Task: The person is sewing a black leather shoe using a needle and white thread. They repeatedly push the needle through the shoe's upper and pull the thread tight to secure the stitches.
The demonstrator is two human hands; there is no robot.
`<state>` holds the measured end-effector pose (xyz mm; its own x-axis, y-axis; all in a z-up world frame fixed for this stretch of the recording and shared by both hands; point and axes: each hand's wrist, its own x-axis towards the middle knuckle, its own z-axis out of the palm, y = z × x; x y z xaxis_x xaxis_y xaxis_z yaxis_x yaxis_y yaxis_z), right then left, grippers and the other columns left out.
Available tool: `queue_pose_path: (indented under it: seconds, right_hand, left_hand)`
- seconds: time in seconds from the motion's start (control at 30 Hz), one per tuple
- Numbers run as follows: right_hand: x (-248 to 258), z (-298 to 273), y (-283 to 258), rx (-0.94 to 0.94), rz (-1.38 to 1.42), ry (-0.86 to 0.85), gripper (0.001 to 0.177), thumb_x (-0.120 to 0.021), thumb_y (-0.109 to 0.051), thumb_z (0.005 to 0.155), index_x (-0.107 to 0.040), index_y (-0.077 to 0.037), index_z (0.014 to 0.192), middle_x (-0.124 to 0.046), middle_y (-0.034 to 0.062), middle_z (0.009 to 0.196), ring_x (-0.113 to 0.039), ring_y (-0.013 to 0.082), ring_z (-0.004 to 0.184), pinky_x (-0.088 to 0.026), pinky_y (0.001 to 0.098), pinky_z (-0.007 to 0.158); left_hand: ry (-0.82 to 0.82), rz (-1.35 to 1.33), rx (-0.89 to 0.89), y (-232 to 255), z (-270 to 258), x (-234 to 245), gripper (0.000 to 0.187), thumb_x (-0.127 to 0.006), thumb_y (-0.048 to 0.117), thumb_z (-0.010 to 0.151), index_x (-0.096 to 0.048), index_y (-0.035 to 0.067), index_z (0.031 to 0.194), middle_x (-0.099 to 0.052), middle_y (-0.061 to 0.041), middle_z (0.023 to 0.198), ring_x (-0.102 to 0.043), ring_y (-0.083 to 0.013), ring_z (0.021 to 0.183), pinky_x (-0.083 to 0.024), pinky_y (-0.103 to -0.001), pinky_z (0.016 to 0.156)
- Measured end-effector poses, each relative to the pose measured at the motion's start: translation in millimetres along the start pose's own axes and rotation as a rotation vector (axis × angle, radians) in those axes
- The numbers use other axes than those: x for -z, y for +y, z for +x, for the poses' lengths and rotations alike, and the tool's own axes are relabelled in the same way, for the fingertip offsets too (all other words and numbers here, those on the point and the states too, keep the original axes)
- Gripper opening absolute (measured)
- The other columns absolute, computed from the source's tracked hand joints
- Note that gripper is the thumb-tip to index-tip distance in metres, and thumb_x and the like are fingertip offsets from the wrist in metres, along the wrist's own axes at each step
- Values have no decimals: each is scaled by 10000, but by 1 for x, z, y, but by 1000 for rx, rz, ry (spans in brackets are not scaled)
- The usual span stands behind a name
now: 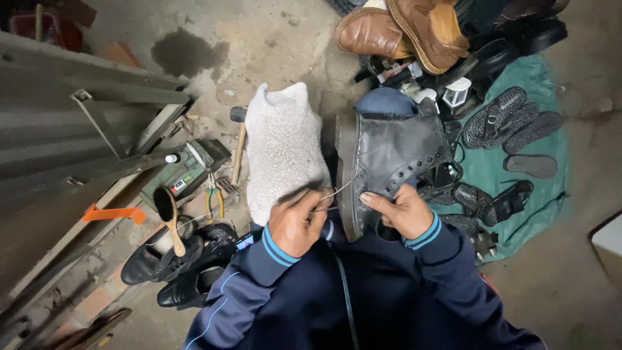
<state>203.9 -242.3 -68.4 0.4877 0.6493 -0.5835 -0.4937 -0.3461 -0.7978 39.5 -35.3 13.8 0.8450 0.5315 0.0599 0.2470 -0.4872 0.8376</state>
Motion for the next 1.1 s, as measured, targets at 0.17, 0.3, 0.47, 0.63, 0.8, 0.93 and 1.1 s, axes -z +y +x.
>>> queue_pose_path:
  seconds: [0.17,0.3,0.47,0.63,0.8,0.93,1.1]
  right_hand:
    - [15,6,23,33,-47,-18,136,-730,-28,933,-755,20,1058,-470,47,471,-383,54,332,-284,222,319]
    - [2,8,2,20,-231,-33,186,-738,-108,938,-788,-8,1086,-530,79,477,-481,81,386,-334,229,355]
    - [-39,33,-27,128,-335,-59,180,-756,-138,928,-798,-41,1074,-679,138,616,-624,142,556,-490,307,474]
    - [-37,35,-14,41,-364,-43,222,-746,-191,934,-796,-7,1048,-712,207,686,-678,234,636,-537,371,535]
    - [-40,32,-19,-47,-389,-4,305,-747,-254,916,-784,23,1038,-727,220,734,-697,219,742,-564,421,598]
    - [-37,31,-16,-33,-404,-8,292,-739,-228,917,-792,37,1029,-711,230,706,-720,264,731,-571,423,569]
    - [-51,33,-31,68,-428,-37,378,-694,-261,959,-769,87,1084,-732,366,934,-720,514,850,-610,559,662]
  left_hand:
    - [54,73,11,14,2,21,236,-695,145,916,-724,105,1146,-706,-129,914,-715,-382,839,-597,-494,702]
    - [48,-6,21,30,5,45,273,-602,123,995,-721,104,1239,-703,-116,977,-727,-377,868,-608,-443,758]
    - [-11,33,7,30,6,51,290,-616,180,1005,-717,138,1274,-715,-113,907,-725,-382,815,-604,-460,666]
    - [-70,119,14,14,1,45,270,-603,242,1009,-743,201,1236,-693,-59,842,-723,-354,755,-592,-455,606]
    - [-92,292,19,9,3,39,272,-570,305,1015,-748,272,1217,-658,-7,828,-711,-316,633,-585,-448,570]
    - [-88,342,3,20,11,42,285,-531,292,1022,-740,260,1214,-647,-8,830,-695,-328,594,-581,-456,559]
    - [-145,431,9,19,12,40,311,-518,312,997,-751,285,1201,-644,-8,879,-690,-338,537,-590,-459,541]
